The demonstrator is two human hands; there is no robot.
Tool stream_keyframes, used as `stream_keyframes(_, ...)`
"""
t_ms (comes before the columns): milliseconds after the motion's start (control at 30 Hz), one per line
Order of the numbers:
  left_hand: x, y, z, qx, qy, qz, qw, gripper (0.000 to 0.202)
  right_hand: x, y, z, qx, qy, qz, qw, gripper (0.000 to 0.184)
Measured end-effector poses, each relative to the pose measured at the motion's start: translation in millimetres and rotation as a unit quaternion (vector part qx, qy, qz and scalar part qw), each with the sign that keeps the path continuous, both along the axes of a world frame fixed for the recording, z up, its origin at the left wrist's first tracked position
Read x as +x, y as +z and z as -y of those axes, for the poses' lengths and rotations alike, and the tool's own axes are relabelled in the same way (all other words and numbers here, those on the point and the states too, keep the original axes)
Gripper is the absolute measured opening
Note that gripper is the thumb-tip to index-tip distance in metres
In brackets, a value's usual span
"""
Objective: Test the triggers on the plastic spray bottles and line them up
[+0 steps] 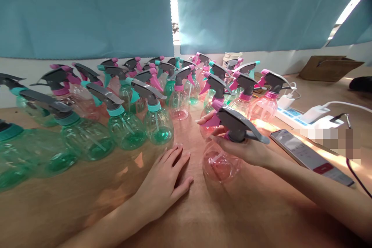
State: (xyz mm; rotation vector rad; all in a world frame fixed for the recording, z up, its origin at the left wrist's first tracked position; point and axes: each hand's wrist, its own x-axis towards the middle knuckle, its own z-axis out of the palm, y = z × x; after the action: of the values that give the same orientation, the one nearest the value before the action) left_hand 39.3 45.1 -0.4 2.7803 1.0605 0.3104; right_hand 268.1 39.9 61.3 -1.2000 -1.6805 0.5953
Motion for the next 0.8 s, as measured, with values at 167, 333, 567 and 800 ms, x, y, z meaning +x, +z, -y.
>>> stream_keyframes(167, 0.0, 0.4, -0.2, 0.002, -0.002, -0.002, 1.000, 0.048, -0.9, 4.4, 1.5, -0.012, 0.007, 0.002, 1.000, 0.013)
stream_keyframes(333, -0.3, 0.0, -0.7, 0.005, -0.003, -0.006, 1.000, 0.048, -5.0, 12.7, 4.3, -0.006, 0.023, -0.012, 1.000, 0.007)
stream_keyframes(567, -1.1, -0.5, -0.7, 0.012, -0.006, -0.015, 1.000, 0.047, -8.1, 20.6, 5.8, 0.016, 0.051, -0.045, 0.998, 0.018)
stream_keyframes(800, -1.1, -0.6, -0.8, 0.017, -0.007, 0.001, 1.000, 0.046, -4.1, 9.9, 2.1, -0.017, 0.063, -0.050, 0.997, 0.019)
